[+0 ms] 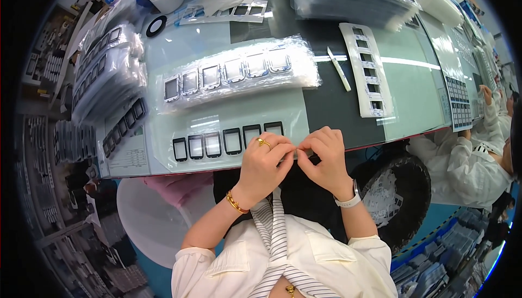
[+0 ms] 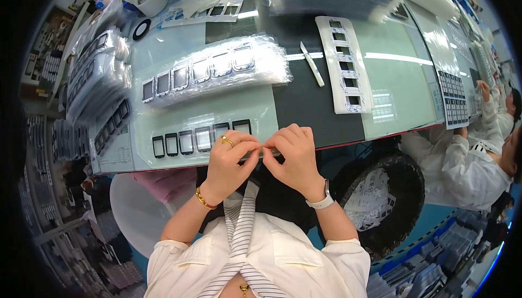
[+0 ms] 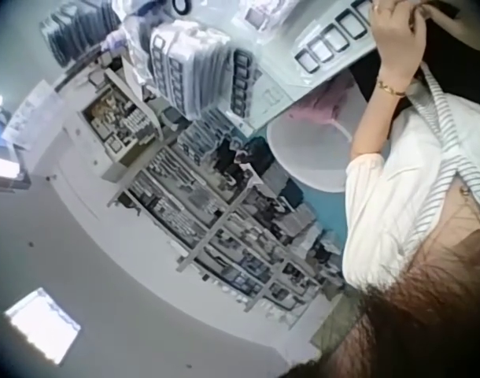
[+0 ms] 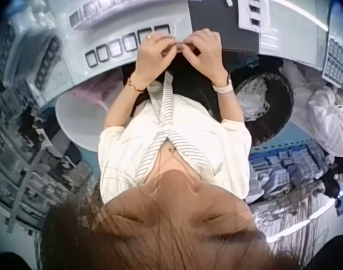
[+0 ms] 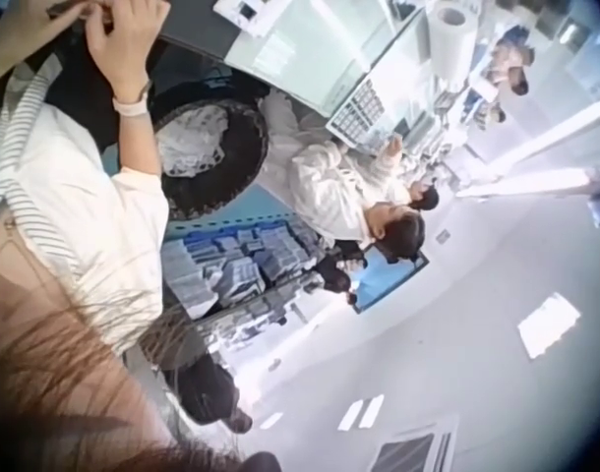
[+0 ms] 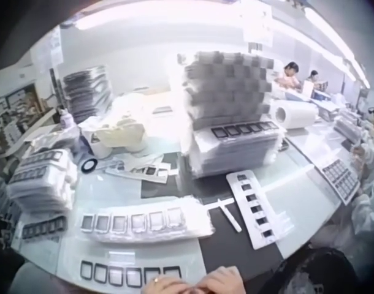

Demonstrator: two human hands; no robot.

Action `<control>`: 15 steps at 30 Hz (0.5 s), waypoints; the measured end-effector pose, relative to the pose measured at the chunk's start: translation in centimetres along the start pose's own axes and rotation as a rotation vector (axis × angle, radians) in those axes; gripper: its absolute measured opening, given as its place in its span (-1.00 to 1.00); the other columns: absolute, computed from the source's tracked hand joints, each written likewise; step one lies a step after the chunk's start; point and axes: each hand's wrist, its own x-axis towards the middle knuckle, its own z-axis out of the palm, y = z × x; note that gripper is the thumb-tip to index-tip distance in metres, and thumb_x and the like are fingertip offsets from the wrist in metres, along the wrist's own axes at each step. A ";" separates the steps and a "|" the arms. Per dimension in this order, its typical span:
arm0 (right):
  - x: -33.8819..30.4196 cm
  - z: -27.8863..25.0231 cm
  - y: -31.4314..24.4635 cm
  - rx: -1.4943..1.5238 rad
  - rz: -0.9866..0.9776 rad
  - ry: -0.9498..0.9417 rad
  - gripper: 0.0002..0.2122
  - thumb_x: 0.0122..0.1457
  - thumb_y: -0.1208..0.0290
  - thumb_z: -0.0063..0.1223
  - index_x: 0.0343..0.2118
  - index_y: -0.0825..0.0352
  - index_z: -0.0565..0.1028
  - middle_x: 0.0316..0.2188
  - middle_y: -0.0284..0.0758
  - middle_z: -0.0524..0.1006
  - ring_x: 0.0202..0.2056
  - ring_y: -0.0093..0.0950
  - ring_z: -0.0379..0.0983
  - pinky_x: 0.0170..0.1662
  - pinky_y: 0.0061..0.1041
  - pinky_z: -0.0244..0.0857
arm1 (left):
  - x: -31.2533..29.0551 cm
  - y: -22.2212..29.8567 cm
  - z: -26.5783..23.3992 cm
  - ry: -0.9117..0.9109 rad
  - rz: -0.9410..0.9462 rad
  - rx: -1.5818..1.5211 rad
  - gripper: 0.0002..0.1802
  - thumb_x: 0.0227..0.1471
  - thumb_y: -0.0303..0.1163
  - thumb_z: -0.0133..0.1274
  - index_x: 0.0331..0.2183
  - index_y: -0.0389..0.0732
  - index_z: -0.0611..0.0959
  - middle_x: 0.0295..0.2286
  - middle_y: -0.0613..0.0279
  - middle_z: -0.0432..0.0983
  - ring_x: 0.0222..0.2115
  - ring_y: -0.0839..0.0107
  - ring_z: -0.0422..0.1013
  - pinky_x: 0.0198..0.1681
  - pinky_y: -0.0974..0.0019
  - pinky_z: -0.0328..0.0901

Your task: Manually placing small electronic components into white plastic trays on a manufacturing line.

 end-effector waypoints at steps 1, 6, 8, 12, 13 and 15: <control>0.0 0.1 -0.1 -0.011 0.001 0.010 -0.86 -0.07 0.56 0.28 -0.48 0.24 0.52 -0.46 -0.45 0.53 -0.38 -0.42 0.40 -0.19 -0.36 0.14 | 0.0 0.0 0.0 0.000 -0.001 0.000 -0.86 -0.10 -0.61 0.30 -0.39 -0.23 0.72 -0.35 0.25 0.63 -0.29 0.21 0.53 -0.19 0.18 0.42; 0.1 0.3 -0.2 -0.052 0.014 0.001 -0.87 -0.09 0.54 0.25 -0.49 0.24 0.50 -0.46 -0.44 0.51 -0.35 -0.38 0.40 -0.18 -0.34 0.15 | 0.2 0.2 0.2 0.025 -0.028 0.012 -0.84 -0.11 -0.60 0.29 -0.38 -0.22 0.70 -0.36 0.22 0.62 -0.31 0.16 0.53 -0.20 0.17 0.42; 0.2 0.5 -0.2 -0.056 0.015 0.018 -0.86 -0.12 0.57 0.23 -0.50 0.24 0.49 -0.46 -0.44 0.50 -0.36 -0.38 0.39 -0.19 -0.35 0.13 | 0.3 -0.2 0.1 0.026 -0.057 -0.013 -0.88 -0.07 -0.59 0.28 -0.38 -0.22 0.70 -0.34 0.21 0.63 -0.30 0.22 0.55 -0.19 0.19 0.44; -0.4 0.2 0.3 -0.090 0.058 0.037 -0.87 -0.14 0.55 0.23 -0.50 0.24 0.49 -0.42 -0.42 0.51 -0.31 -0.35 0.39 -0.17 -0.33 0.14 | 1.0 -0.6 -1.3 -0.070 -0.418 -0.337 -0.97 0.20 -0.51 0.15 -0.29 -0.25 0.65 -0.22 0.15 0.68 -0.22 0.41 0.59 -0.14 0.30 0.49; -0.5 0.2 0.4 -0.107 0.085 0.048 -0.87 -0.13 0.52 0.24 -0.51 0.23 0.50 -0.42 -0.42 0.50 -0.29 -0.34 0.39 -0.15 -0.32 0.15 | 1.1 -1.5 -1.7 -0.063 -0.419 -0.338 -0.97 0.20 -0.51 0.15 -0.29 -0.25 0.65 -0.22 0.15 0.68 -0.22 0.41 0.59 -0.14 0.30 0.49; -0.5 -0.7 0.5 -0.109 0.076 0.011 -0.87 -0.12 0.53 0.24 -0.49 0.25 0.50 -0.37 -0.39 0.52 -0.27 -0.33 0.39 -0.13 -0.33 0.15 | 1.3 -3.2 -2.3 -0.002 -0.684 -0.930 -0.87 0.39 -0.43 -0.02 -0.18 -0.27 0.58 -0.12 0.10 0.68 -0.14 0.49 0.57 -0.06 0.36 0.49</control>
